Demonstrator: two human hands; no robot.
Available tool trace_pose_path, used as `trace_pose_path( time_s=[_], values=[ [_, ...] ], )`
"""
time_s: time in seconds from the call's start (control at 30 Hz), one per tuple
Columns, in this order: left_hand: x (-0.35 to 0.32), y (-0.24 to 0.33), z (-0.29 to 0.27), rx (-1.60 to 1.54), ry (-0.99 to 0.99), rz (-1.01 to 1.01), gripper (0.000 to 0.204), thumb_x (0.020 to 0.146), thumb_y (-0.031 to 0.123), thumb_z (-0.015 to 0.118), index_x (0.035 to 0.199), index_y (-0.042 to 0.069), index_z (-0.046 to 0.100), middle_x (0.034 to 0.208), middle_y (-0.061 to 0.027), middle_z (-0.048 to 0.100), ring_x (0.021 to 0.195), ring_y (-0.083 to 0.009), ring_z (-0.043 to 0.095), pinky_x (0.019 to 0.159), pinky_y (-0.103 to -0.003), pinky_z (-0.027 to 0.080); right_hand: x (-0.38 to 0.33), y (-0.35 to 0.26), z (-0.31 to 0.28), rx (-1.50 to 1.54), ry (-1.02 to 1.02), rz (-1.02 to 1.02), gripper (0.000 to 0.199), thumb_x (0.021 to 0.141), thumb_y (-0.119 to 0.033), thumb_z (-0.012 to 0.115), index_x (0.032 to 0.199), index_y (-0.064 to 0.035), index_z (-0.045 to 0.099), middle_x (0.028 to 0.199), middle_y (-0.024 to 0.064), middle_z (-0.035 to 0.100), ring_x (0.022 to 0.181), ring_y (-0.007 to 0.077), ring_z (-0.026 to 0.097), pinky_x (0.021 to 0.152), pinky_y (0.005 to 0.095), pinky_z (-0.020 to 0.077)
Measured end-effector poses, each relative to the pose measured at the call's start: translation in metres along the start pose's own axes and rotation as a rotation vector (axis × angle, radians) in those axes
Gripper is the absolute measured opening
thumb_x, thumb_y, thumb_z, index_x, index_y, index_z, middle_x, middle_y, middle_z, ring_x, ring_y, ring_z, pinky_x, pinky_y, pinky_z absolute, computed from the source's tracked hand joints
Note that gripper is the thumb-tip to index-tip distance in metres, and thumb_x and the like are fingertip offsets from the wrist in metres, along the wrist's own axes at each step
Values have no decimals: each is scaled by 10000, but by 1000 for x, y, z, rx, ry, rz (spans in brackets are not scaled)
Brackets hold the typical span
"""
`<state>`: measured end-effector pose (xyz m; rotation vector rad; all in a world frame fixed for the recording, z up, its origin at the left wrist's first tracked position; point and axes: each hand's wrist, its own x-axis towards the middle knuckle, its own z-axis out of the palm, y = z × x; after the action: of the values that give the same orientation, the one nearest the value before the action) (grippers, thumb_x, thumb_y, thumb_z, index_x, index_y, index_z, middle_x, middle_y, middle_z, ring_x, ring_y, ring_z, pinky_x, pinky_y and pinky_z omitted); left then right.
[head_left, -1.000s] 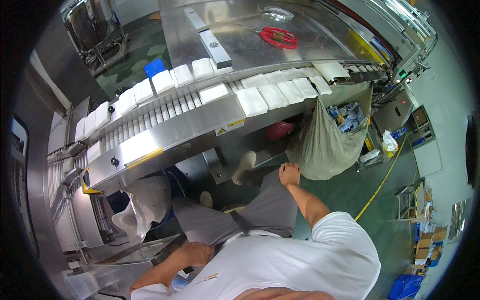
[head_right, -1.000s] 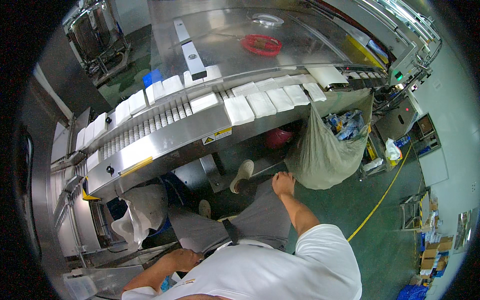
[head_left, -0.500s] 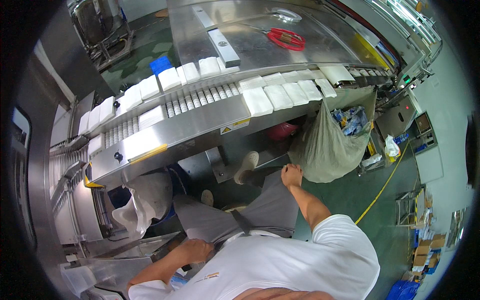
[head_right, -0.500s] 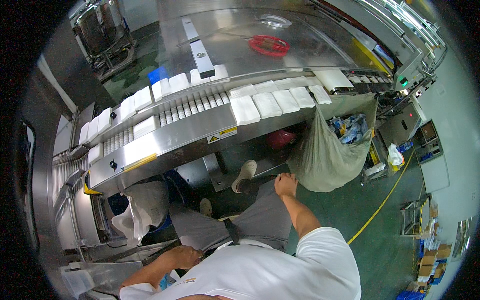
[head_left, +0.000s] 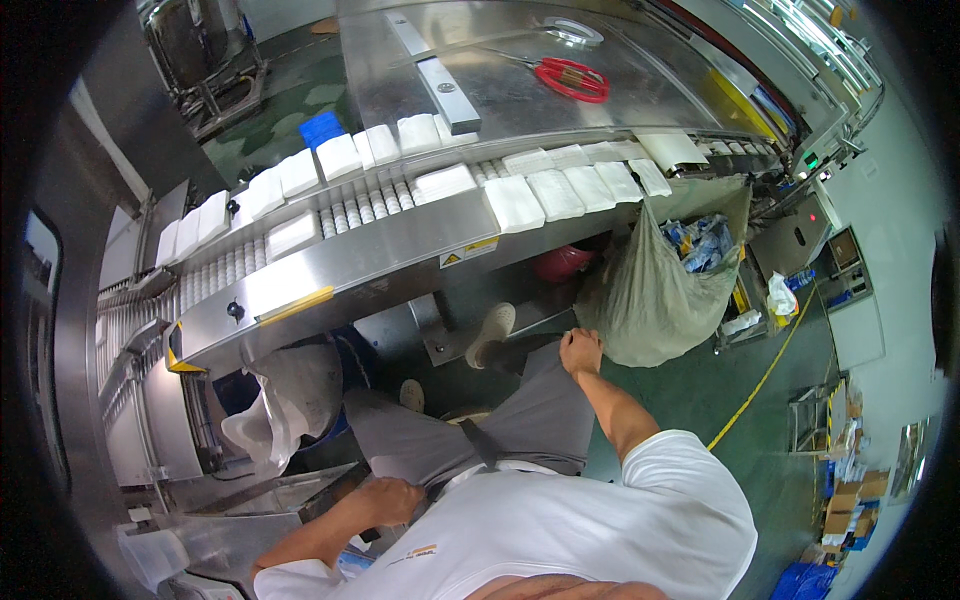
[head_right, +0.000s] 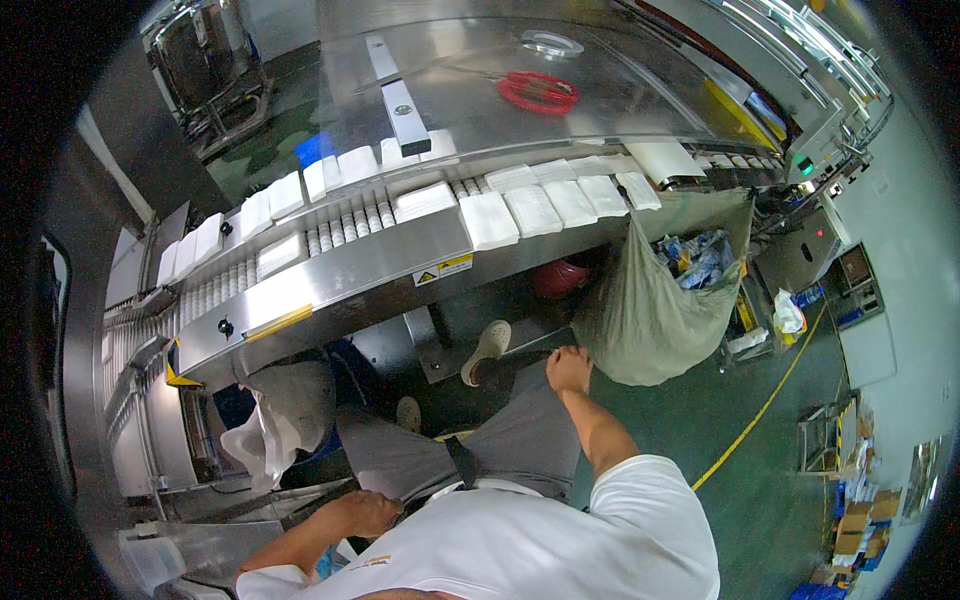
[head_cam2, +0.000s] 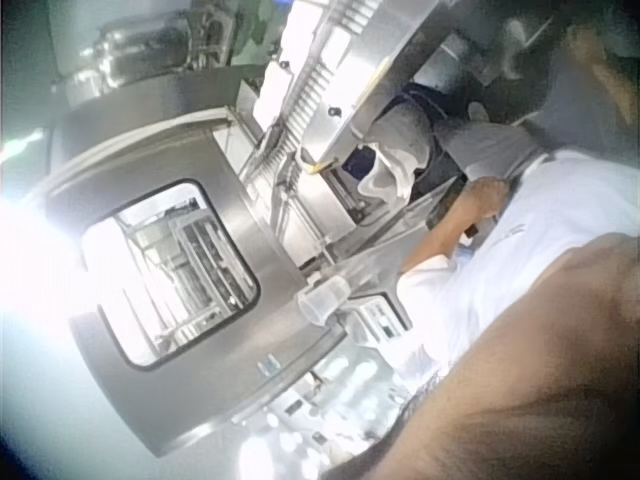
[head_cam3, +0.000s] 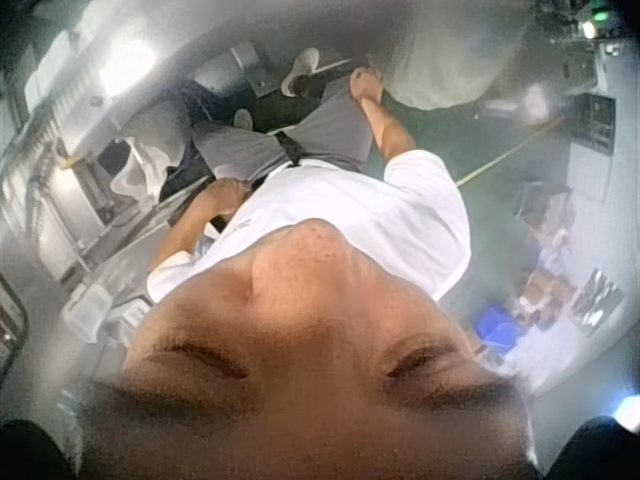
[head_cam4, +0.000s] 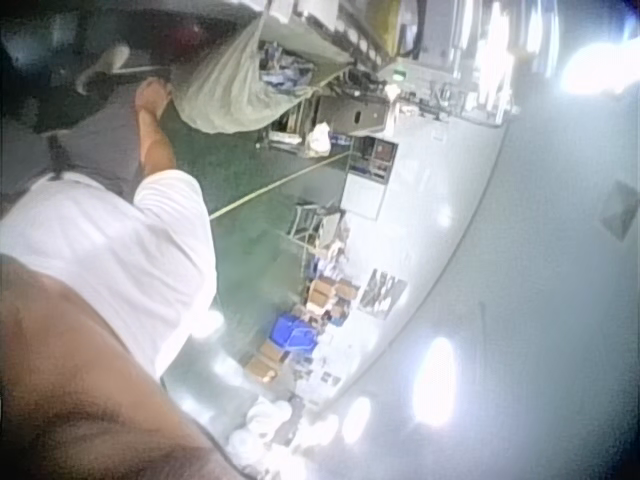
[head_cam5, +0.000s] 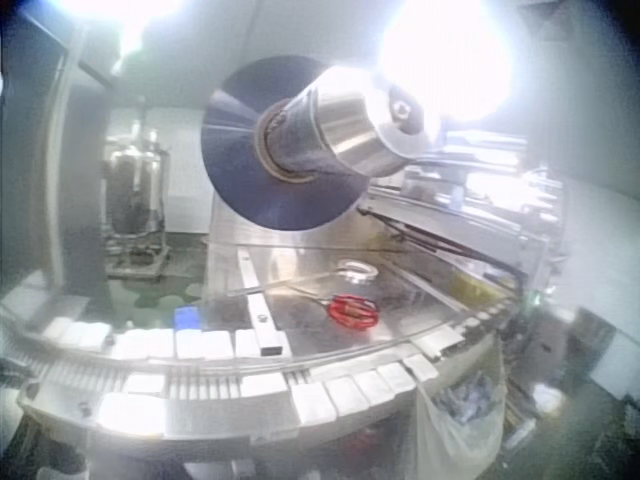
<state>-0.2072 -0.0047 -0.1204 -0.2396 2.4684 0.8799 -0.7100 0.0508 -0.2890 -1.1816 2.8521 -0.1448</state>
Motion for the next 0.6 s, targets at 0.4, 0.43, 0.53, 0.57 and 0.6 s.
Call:
trace_pose_path(
  time_s=[0.4, 0.43, 0.53, 0.57, 0.6],
  values=[
    [0, 5, -7, -48, 12, -47, 292, 910, 252, 584, 949, -14, 698, 801, -254, 717, 765, -402, 731, 722, -494, 591, -1, 1, -1, 11, -13, 11, 374, 1025, -295, 464, 1102, -37, 724, 1197, 135, 693, 1215, 357, 558, 1092, 552, 397],
    [0, 5, -8, -83, 2, -63, 299, 920, 255, 575, 955, -16, 696, 816, -257, 719, 784, -411, 731, 744, -504, 589, -1, 1, -1, 6, -10, 10, 374, 1024, -295, 464, 1099, -37, 725, 1197, 136, 694, 1211, 358, 560, 1091, 547, 398],
    [2, 6, -12, -68, -62, -92, 308, 926, 257, 565, 977, -19, 692, 859, -269, 723, 840, -432, 728, 795, -523, 579, -1, 3, 1, -4, 1, 6, 373, 1019, -293, 465, 1093, -38, 726, 1184, 135, 698, 1198, 358, 565, 1077, 545, 407],
    [2, 7, -13, -69, -66, -97, 311, 926, 263, 567, 981, -17, 693, 861, -268, 724, 843, -430, 730, 795, -520, 580, -2, 3, 1, -7, 6, 6, 372, 1017, -292, 465, 1092, -38, 726, 1177, 134, 699, 1193, 358, 567, 1071, 546, 412],
    [1, 9, -16, -68, -73, -102, 315, 925, 268, 569, 985, -14, 693, 864, -268, 724, 846, -429, 731, 795, -517, 581, -2, 3, 0, 1, 4, 3, 373, 1015, -295, 466, 1090, -38, 727, 1170, 132, 701, 1188, 357, 569, 1064, 548, 417]
  ],
)
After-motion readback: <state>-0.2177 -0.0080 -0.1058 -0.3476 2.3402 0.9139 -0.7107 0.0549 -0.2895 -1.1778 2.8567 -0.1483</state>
